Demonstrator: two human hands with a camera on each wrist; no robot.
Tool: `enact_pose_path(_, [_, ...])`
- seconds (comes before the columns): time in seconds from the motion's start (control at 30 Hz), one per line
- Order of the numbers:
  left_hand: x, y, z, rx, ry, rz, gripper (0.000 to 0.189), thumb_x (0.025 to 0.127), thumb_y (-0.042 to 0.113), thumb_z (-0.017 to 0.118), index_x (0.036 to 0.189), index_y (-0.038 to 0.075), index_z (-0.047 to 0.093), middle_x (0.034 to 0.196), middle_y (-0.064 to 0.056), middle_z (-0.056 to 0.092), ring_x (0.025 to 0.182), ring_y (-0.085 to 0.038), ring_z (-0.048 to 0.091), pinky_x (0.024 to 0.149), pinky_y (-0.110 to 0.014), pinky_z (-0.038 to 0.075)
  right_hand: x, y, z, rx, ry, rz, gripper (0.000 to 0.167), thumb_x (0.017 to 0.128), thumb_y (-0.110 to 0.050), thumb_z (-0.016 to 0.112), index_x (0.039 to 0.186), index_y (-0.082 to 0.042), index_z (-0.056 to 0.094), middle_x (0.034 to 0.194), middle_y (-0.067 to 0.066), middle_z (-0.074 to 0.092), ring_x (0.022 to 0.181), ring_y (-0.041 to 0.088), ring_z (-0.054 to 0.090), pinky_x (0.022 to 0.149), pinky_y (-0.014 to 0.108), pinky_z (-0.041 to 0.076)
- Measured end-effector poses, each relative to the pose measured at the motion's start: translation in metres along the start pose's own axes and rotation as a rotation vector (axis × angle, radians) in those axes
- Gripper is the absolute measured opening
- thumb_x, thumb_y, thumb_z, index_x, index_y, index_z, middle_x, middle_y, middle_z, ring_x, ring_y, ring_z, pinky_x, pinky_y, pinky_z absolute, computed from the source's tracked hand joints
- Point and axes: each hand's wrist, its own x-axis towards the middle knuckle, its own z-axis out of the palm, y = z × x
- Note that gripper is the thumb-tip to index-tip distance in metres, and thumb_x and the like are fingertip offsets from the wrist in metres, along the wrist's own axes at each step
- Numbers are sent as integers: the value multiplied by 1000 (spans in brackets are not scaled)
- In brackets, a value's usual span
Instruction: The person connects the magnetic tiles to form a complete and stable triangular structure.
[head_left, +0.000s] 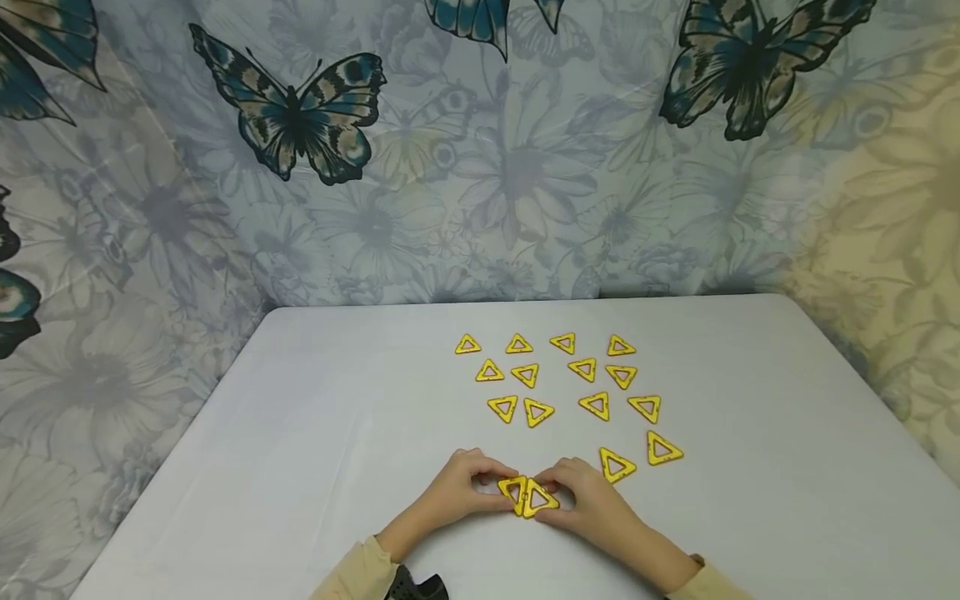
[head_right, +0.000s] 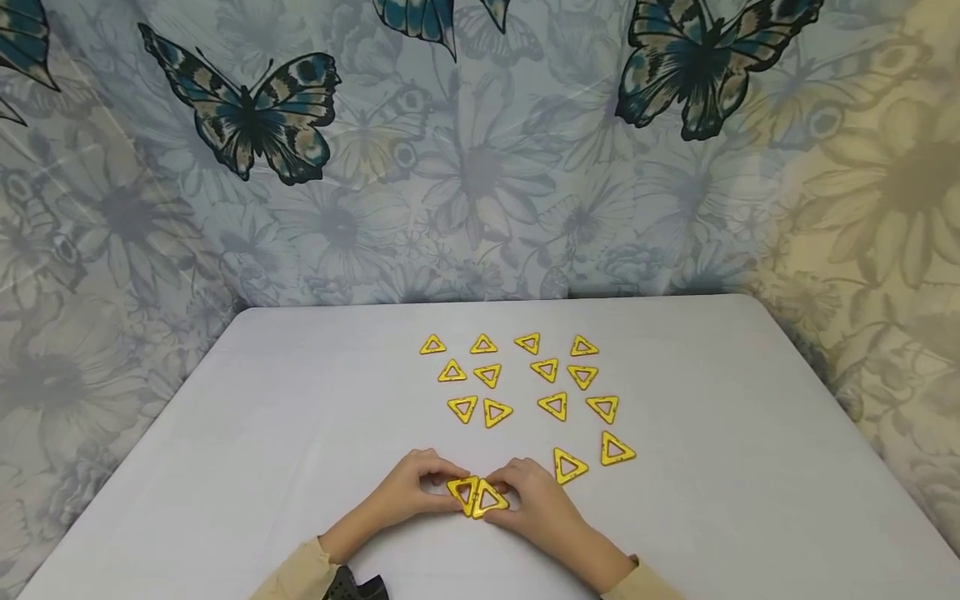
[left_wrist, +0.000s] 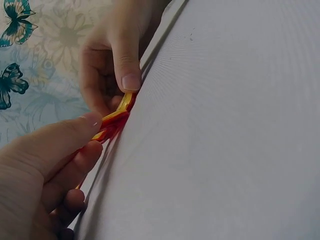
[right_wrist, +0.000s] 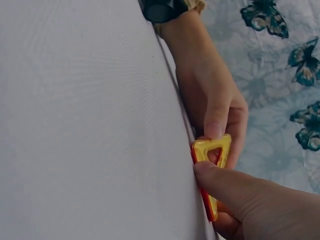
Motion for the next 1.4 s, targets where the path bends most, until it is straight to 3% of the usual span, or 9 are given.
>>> enact_pose_path(0.23, [3, 3, 9, -20, -13, 96, 29, 72, 27, 75, 97, 13, 71, 81, 14, 62, 69, 0, 47, 64, -21, 33, -15, 1, -3, -9, 60, 18, 33, 69, -38, 75, 92, -17, 66, 75, -19, 44, 70, 2, 40, 62, 23, 38])
enact_pose_path(0.43, [13, 7, 5, -29, 4, 158, 29, 71, 23, 77, 97, 12, 70, 90, 10, 63, 82, -4, 50, 71, -23, 36, -8, 2, -4, -20, 128, -32, 32, 67, -32, 77, 92, -15, 66, 75, -18, 46, 69, 1, 41, 61, 21, 39])
enact_pose_path(0.57, [14, 8, 4, -13, 9, 194, 29, 71, 20, 77, 98, 9, 70, 95, 5, 64, 86, -7, 51, 74, -24, 37, -6, 2, -4, -41, 116, -34, 32, 67, -32, 77, 91, -15, 65, 75, -18, 45, 69, 1, 40, 60, 21, 38])
enact_pose_path(0.7, [11, 6, 6, -17, 12, 198, 29, 73, 19, 75, 100, 10, 68, 99, 5, 64, 86, -7, 52, 73, -23, 37, -6, 0, -4, -77, 84, -26, 33, 69, -35, 75, 92, -14, 64, 75, -18, 44, 68, 1, 40, 60, 21, 38])
enact_pose_path(0.9, [6, 4, 7, 11, 31, 154, 34, 73, 22, 74, 104, 11, 65, 100, 8, 63, 83, -5, 50, 72, -23, 36, -5, 0, -2, -134, 75, -84, 34, 71, -37, 74, 93, -13, 64, 72, -16, 39, 65, 1, 36, 57, 18, 35])
enact_pose_path(1.4, [2, -1, 6, 92, -4, 214, 36, 75, 27, 71, 109, 15, 65, 108, 10, 60, 90, -3, 48, 75, -25, 32, -4, -3, -2, -183, 49, -68, 35, 70, -37, 74, 95, -15, 64, 70, -16, 38, 63, 1, 36, 55, 18, 33])
